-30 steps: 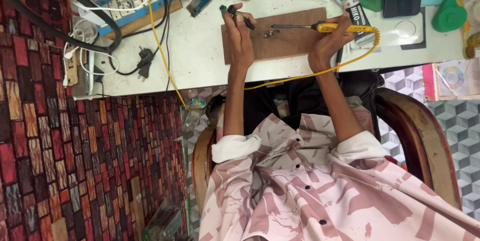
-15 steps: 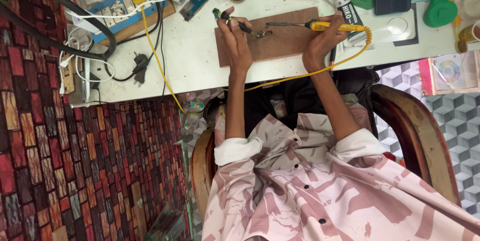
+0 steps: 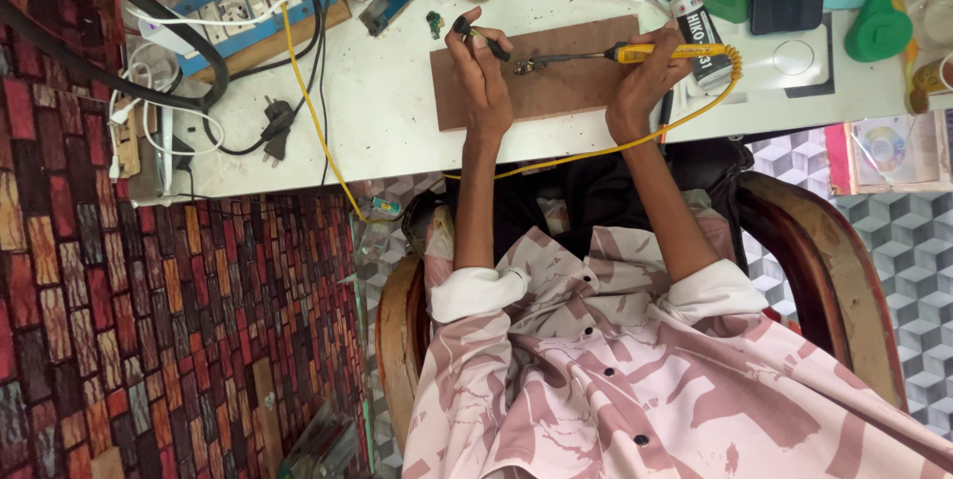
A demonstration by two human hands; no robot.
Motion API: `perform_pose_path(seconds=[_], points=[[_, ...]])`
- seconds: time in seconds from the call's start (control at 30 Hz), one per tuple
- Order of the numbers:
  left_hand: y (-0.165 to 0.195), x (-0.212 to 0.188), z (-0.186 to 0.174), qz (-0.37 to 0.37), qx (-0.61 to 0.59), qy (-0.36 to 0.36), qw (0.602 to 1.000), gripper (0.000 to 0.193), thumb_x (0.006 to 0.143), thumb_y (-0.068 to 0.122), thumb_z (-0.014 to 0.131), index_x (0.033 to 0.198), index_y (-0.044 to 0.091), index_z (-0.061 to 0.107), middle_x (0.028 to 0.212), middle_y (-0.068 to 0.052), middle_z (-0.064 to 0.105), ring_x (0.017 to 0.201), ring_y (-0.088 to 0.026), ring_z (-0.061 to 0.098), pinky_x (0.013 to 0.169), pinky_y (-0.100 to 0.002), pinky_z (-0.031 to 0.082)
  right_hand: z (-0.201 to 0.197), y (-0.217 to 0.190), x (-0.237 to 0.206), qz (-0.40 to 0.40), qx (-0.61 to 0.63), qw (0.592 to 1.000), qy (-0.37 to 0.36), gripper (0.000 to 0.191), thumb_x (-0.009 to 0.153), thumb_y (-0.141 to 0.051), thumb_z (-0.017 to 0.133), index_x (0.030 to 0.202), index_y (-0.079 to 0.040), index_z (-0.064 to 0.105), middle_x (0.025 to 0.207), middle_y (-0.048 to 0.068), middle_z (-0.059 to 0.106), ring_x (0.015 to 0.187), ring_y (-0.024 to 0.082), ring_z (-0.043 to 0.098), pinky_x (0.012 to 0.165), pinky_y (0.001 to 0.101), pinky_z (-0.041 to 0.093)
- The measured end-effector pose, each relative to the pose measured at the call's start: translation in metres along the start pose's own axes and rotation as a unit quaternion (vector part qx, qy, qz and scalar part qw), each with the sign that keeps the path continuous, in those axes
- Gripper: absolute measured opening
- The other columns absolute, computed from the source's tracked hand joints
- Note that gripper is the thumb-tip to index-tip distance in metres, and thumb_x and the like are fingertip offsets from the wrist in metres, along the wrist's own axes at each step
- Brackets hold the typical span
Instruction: The person uses a soldering iron and tweezers to work on small electronic components placed on a wooden board. They repeatedly heat the components and adjust their position while seated at a cluttered workbench.
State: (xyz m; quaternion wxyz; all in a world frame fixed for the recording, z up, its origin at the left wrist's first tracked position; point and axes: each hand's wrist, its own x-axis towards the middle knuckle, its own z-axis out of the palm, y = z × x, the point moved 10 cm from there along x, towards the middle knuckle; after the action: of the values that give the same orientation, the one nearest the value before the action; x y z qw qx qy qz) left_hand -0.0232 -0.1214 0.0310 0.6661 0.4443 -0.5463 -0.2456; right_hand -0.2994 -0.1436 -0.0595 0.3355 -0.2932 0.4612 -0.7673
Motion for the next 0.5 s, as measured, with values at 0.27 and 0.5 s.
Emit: perform_pose_path(seconds=[0.27,0.5], points=[[-0.009,-0.004,-0.006,-0.021,0.012,-0.010,1.000,0.034,0.117,0.025,0.029,0.139,0.003,0.043,0.090,-0.006,0.062,0.078,-0.012,0.057,0.073,-0.031,0.048,0.004,0.005,-0.003,0.001,-0.009,1.000,-0.016,0.034,0.104,-0.022,0.049,0.077,-0.002,0.054,0.083,0.005,0.049,0.079,0.015,0.051,0.077,0.0326,0.045],[-0.007,-0.004,-0.024,-0.011,-0.019,0.041,0.999,0.036,0.116,0.026,0.029,0.139,0.002,0.044,0.090,-0.005,0.059,0.080,-0.012,0.055,0.073,-0.030,0.048,-0.002,0.017,-0.005,0.056,0.051,0.997,0.022,0.037,0.103,-0.030,0.056,0.077,-0.004,0.053,0.080,0.006,0.052,0.078,0.016,0.053,0.075,0.0348,0.049]])
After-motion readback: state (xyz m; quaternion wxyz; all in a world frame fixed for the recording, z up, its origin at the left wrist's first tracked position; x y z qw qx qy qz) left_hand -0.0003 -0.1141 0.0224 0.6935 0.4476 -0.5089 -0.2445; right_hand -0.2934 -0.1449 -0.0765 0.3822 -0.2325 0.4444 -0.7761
